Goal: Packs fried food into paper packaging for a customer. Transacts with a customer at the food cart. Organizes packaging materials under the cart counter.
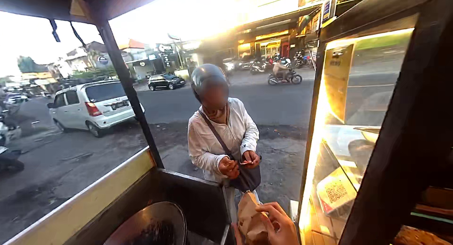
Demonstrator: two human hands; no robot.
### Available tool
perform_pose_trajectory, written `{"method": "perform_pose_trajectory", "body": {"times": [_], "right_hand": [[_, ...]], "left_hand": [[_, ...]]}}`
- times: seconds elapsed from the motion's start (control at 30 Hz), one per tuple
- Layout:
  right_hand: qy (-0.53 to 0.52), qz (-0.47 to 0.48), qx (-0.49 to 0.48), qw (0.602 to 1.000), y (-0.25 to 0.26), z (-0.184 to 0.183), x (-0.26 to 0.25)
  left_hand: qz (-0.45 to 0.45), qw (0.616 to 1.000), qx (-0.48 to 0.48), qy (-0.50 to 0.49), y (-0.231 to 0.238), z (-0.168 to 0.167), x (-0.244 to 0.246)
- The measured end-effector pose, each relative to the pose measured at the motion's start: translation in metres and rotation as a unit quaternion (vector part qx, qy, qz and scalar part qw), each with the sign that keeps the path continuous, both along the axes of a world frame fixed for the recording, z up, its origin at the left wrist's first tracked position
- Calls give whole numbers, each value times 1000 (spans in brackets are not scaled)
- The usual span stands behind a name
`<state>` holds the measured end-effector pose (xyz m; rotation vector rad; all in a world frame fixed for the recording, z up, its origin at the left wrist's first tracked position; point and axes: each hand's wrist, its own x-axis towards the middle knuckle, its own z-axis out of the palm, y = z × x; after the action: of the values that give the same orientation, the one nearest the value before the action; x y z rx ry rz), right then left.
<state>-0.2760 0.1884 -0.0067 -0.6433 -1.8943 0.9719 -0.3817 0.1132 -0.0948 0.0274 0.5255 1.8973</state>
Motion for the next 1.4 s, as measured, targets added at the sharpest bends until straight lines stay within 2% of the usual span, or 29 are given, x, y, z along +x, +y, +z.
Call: {"method": "perform_pose_trajectory", "body": {"times": [0.17, 0.43, 0.53, 0.67, 0.87, 1.0, 1.23, 1.4], "right_hand": [[-6, -29, -8, 1000, 14, -10, -13], [-11, -38, -18, 999, 14, -15, -25], [-70, -17, -103, 992, 20, 3, -37], [-121, 32, -242, 962, 39, 27, -60], [-137, 25, -241, 960, 44, 32, -72], [-77, 14, -273, 959, 41, 22, -70], [88, -27, -293, 952, 27, 14, -65], [150, -39, -310, 938, 34, 5, -67]], "left_hand": [[-27, 999, -24, -19, 16, 13, -8], [-51, 998, -25, -32, 17, -3, -27], [-60, 997, -27, -42, 21, -15, -41], [-50, 996, -58, -34, 28, -19, -58], [-52, 997, -55, -18, 34, -18, -75], [-68, 997, -40, -27, 38, -15, -75], [-85, 994, -49, -41, 55, -12, -75], [-85, 994, -55, -43, 70, -7, -71]]}}
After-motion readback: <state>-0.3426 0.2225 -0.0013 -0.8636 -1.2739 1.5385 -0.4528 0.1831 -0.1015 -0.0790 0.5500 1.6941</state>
